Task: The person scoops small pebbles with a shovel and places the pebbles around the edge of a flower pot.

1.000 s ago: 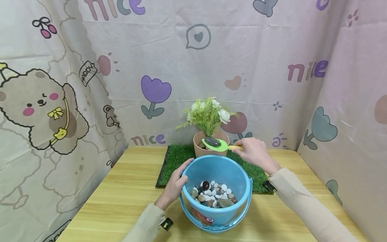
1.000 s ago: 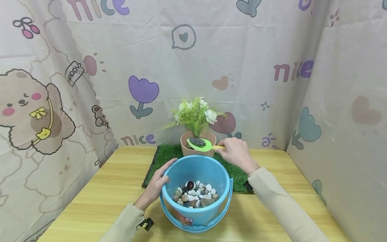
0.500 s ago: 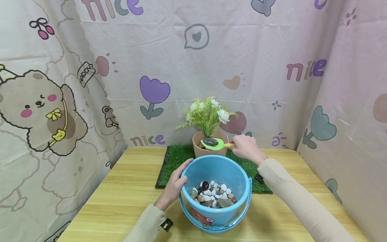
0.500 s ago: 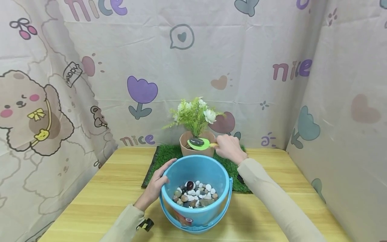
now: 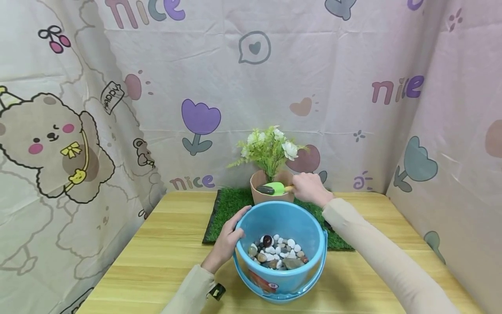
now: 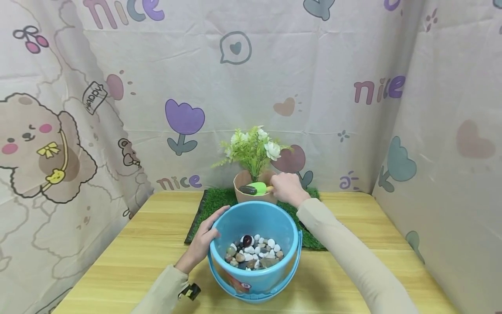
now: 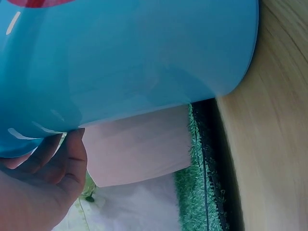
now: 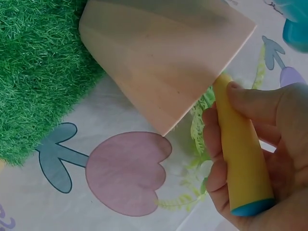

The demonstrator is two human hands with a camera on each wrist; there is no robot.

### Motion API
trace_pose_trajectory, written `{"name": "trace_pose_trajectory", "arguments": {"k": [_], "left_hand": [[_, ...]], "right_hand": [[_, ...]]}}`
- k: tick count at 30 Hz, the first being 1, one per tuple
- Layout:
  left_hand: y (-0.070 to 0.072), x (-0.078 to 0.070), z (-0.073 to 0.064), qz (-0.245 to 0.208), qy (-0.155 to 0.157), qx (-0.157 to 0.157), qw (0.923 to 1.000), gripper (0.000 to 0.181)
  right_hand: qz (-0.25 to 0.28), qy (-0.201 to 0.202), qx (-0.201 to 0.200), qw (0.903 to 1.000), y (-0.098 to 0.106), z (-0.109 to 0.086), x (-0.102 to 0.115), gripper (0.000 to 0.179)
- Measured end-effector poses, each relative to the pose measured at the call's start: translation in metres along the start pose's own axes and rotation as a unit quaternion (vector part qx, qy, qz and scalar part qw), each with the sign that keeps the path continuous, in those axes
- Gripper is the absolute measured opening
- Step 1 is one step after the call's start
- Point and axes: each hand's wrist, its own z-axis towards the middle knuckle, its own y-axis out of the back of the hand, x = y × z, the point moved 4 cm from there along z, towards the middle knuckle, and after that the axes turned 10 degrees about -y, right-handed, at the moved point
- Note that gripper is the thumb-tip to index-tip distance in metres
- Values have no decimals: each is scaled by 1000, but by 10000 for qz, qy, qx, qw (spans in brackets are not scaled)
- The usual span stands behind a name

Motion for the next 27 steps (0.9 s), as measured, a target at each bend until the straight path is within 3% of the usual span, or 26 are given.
{"name": "trace_pose_trajectory", "arguments": {"k": [7,14,20,27], "left_hand": [[-1,2,0,-44,-17,29,10000,73],[0,2,0,10,-66,-30,10000,73],[0,3,0,22,-74,-12,10000,73],[0,2,0,-11,-65,-73,10000,73]], "right_hand": [[-224,561,-516,9968,2,-3,9,11],[-659,859,-1241,9863,6,-8,14,14],[-849,805,-1508,9816,7,-10,14,11],[-866,398,-1546,9834,6,-10,7,13]]}}
